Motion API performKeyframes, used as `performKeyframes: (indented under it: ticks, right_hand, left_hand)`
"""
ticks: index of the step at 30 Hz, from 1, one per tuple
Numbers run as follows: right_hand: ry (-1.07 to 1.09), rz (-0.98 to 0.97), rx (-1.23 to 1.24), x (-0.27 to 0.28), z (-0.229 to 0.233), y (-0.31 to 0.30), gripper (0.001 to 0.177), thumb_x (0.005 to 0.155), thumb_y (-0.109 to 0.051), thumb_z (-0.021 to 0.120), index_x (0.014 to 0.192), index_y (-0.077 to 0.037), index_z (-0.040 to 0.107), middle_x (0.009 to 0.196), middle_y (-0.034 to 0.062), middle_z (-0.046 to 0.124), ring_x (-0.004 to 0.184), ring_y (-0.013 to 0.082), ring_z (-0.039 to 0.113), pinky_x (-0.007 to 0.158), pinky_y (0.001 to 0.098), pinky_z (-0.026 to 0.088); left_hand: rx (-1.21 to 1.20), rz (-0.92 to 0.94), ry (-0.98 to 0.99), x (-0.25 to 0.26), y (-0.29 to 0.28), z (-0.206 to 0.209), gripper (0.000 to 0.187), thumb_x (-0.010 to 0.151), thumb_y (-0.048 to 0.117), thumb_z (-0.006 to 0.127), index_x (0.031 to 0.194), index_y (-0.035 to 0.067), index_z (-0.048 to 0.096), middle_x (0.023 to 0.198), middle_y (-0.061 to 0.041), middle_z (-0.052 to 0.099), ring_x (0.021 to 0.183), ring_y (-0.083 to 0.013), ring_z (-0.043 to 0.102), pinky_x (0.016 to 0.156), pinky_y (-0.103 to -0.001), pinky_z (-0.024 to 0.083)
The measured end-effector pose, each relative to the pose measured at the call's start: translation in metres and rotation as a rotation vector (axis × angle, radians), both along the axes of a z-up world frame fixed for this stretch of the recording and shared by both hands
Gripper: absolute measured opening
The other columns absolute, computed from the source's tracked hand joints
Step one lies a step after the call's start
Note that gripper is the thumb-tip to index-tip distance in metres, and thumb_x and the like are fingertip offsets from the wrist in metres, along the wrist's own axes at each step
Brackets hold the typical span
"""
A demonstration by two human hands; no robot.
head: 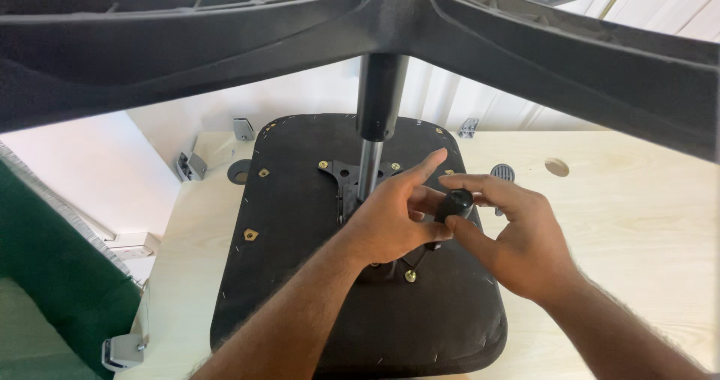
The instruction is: The person attaches a black plastic cap to the underside of an office chair base using a screwdriver. They tighten the cap, then rotate the chair base to access and tighten another cap in the same manner.
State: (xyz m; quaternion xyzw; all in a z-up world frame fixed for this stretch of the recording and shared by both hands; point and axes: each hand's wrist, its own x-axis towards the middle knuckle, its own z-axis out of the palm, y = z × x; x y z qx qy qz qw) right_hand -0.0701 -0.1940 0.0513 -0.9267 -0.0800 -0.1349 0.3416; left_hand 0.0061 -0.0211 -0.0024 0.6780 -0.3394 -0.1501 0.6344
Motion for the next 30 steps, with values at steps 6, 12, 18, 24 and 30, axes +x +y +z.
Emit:
performKeyframes:
  ticks: [6,12,18,24,30]
  right_hand:
    - [-0.026,-0.012,-0.015,0.000,0.001,0.007,0.059,0.073,-0.023,0.087,0.127,-0.011,0.066,0.110,0.0064,0.077,0.108,0.0191,0.073,0.097,0.0391,0.054]
    - [0.040,-0.146,-0.015,-0.002,0.003,0.012,0.061,0.067,-0.027,0.090,0.123,-0.013,0.070,0.103,0.0046,0.079,0.103,0.0188,0.075,0.094,0.0408,0.057]
    - [0.061,-0.167,-0.011,-0.001,-0.001,0.016,0.049,0.076,-0.023,0.085,0.121,-0.013,0.070,0.098,0.0048,0.080,0.100,0.0185,0.076,0.095,0.0390,0.057]
    - [0.003,-0.106,0.001,-0.003,-0.004,0.014,0.039,0.078,-0.020,0.083,0.114,-0.011,0.071,0.098,0.0053,0.081,0.101,0.0192,0.077,0.098,0.0400,0.057]
    - [-0.066,-0.013,0.019,-0.002,-0.007,0.016,0.035,0.082,-0.011,0.078,0.116,-0.008,0.071,0.112,0.0078,0.079,0.105,0.0213,0.076,0.100,0.0394,0.054]
  left_hand:
    - [0.085,0.067,-0.113,-0.001,0.000,-0.002,0.101,0.081,0.023,0.084,0.163,0.008,0.026,0.117,-0.009,0.076,0.111,-0.0218,0.074,0.097,-0.044,0.055]
    - [0.098,0.106,-0.145,-0.001,-0.001,-0.004,0.105,0.074,0.025,0.088,0.161,0.008,0.031,0.110,-0.008,0.073,0.109,-0.0211,0.070,0.094,-0.043,0.060]
    - [0.130,0.126,-0.157,-0.003,0.000,-0.003,0.109,0.071,0.028,0.091,0.161,0.009,0.032,0.113,-0.008,0.074,0.112,-0.0217,0.070,0.096,-0.044,0.058]
    - [0.045,0.052,-0.133,-0.001,0.010,-0.001,0.109,0.076,0.021,0.088,0.163,0.009,0.023,0.134,-0.010,0.070,0.130,-0.0245,0.063,0.107,-0.050,0.049]
    - [-0.057,-0.037,-0.079,0.001,0.014,-0.003,0.103,0.083,0.005,0.075,0.166,0.008,0.015,0.127,-0.015,0.073,0.123,-0.0241,0.069,0.111,-0.045,0.052]
